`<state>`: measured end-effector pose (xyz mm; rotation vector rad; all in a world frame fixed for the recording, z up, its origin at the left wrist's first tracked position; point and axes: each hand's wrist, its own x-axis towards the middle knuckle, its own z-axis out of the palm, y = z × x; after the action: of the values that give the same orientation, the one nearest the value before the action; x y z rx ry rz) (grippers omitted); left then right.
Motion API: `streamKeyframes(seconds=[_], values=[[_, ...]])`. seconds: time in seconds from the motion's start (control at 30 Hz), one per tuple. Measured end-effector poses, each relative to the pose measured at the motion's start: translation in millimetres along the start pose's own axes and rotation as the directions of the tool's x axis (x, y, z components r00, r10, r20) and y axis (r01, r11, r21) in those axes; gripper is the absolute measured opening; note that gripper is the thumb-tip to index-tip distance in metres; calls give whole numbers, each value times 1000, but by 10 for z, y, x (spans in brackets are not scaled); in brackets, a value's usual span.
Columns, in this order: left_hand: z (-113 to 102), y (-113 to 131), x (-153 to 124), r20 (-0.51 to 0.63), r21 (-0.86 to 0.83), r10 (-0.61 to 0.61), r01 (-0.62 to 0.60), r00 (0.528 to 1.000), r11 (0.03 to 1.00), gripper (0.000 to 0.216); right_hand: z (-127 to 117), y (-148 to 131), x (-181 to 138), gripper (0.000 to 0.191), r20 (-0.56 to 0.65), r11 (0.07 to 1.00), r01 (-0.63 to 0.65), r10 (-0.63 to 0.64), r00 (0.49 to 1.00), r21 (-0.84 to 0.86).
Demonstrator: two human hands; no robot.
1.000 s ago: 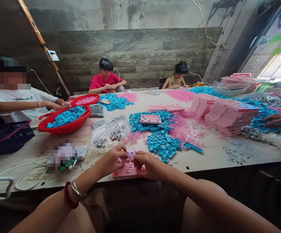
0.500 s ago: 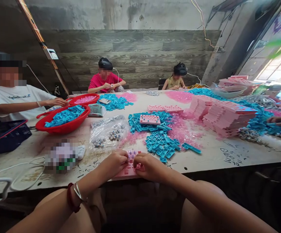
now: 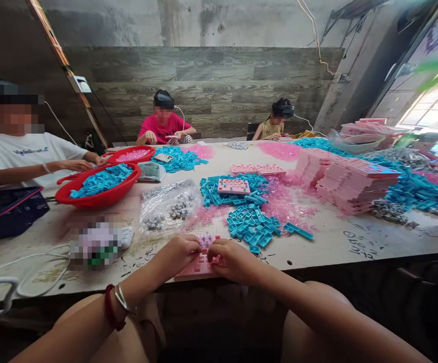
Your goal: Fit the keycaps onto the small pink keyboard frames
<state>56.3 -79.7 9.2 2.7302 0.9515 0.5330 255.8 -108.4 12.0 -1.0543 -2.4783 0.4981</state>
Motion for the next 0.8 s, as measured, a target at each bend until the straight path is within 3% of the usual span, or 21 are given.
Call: streamKeyframes(seconds=[0.4,0.67,0.8], values=[[-4,37,4,-8,110,-28,29,1000,994,18,-8,-16,-8,12,-1,1000,-2,2,1000,18],[-34,67,4,-30,55,-23,25,999,998,20,2,-4,-8,14,-6,1000,-1,1,1000,29],[-27,89,-3,-75,36,-97,100,992,994,20,-9,-17,-11,15,4,1000,-14,13,1000,23]])
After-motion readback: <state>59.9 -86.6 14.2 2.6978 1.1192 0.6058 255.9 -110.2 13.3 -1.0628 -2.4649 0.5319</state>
